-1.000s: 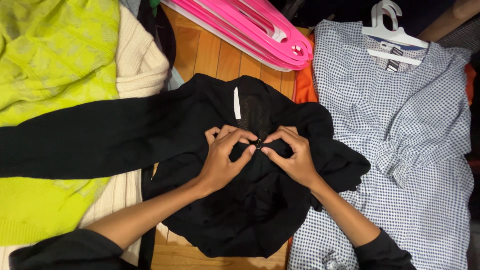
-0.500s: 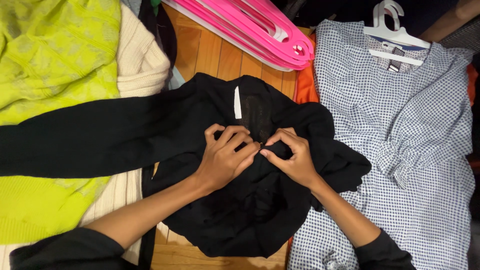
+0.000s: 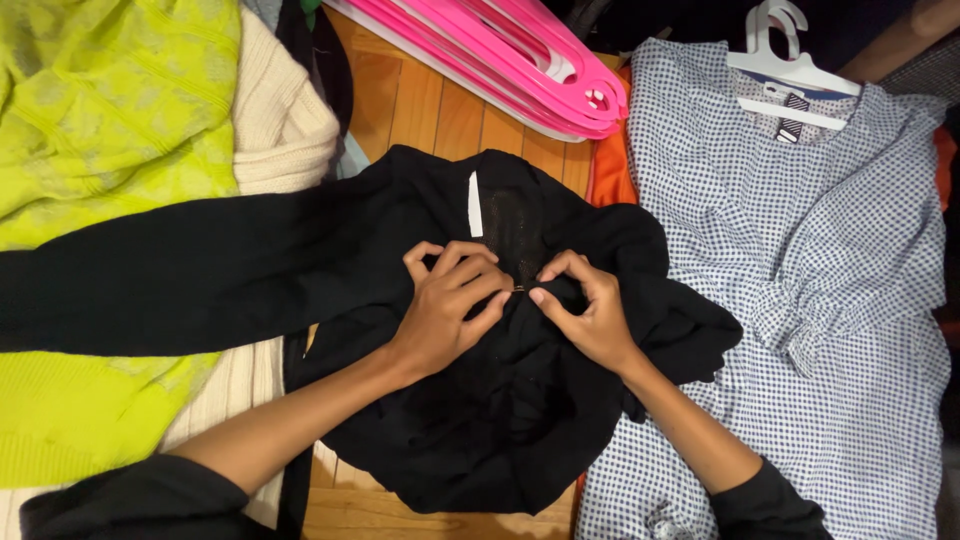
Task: Placing a checkered dress on a hanger and preparing a black cardigan for hanging on a display table
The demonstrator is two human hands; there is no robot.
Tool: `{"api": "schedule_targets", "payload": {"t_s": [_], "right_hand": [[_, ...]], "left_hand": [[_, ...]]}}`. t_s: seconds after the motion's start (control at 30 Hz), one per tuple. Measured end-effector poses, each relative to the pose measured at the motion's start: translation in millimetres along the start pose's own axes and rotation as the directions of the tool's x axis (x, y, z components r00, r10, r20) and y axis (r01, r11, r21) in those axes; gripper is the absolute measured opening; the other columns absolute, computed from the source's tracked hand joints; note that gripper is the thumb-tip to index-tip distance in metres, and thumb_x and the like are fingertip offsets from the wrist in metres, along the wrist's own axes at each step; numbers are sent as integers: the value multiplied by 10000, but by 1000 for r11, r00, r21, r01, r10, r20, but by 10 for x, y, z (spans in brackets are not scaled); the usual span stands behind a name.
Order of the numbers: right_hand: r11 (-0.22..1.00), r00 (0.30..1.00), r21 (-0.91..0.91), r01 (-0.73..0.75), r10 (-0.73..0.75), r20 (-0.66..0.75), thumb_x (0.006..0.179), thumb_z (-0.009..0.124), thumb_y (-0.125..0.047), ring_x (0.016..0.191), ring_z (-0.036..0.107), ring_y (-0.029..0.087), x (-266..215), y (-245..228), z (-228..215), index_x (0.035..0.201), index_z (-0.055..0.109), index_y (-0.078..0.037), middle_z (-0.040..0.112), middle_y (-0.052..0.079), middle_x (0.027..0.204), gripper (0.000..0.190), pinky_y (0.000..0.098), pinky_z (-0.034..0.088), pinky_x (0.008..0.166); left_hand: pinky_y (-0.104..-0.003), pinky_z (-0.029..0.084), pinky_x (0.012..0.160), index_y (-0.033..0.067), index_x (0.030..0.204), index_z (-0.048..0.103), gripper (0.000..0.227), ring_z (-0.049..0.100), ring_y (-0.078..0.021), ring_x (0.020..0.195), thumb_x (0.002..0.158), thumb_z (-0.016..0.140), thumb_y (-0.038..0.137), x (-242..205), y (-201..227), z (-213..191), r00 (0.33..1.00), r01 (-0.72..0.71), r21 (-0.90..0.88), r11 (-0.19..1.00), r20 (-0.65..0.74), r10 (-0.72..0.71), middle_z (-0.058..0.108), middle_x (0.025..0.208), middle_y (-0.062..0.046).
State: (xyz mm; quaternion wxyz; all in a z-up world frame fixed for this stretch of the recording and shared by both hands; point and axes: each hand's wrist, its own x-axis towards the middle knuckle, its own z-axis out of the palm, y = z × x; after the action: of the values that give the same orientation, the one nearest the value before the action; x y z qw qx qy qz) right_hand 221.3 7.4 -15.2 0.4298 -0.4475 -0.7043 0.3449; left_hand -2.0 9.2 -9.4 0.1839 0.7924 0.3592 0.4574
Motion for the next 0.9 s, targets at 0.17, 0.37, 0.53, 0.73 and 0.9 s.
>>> {"api": "schedule_targets", "payload": {"t_s": [0.17,0.37,0.53,0.73,0.9], "right_hand": [[990,999,127,-52,51,6,901,735,-56,825,711,214,29,-113,20,915,629,-47,765,115,873,108,387,543,826],[992,995,92,-81,86,-51,953,692,-57,666,623,129,-30,-19,7,962,586,-47,651,56,669,107,337,549,699],[996,991,-92,-20,8,-131,952,709,-75,577,641,162,-46,-3,-155,1008,599,-43,646,109,642,128,340,560,639],[962,995,-268,47,-68,-70,922,749,-98,671,752,272,91,-227,-702,984,679,-66,722,74,706,99,338,588,687],[452,993,-891,35,-119,-21,1116,651,-354,526,645,278,106,-459,-1191,774,716,-185,613,56,533,387,300,457,524]], "left_hand": [[-526,232,985,142,946,708,68,631,-245,1104,986,658,166,45,47,-52,995,102,-96,990,17,-101,690,892,-3],[-494,246,972,142,961,694,36,630,-241,1059,979,673,165,84,35,-90,982,187,-174,967,11,-188,693,897,0],[-457,299,912,142,976,692,20,620,-251,985,963,697,156,153,15,-189,975,219,-140,966,-6,-222,693,893,-5],[-405,414,863,124,1003,688,63,601,-280,914,959,703,82,336,29,-469,974,192,-129,973,-100,-205,706,947,-42],[-427,518,938,49,1044,647,62,704,-335,1077,1011,627,1,468,76,-785,957,151,-228,962,-208,-200,737,1094,-146]]}}
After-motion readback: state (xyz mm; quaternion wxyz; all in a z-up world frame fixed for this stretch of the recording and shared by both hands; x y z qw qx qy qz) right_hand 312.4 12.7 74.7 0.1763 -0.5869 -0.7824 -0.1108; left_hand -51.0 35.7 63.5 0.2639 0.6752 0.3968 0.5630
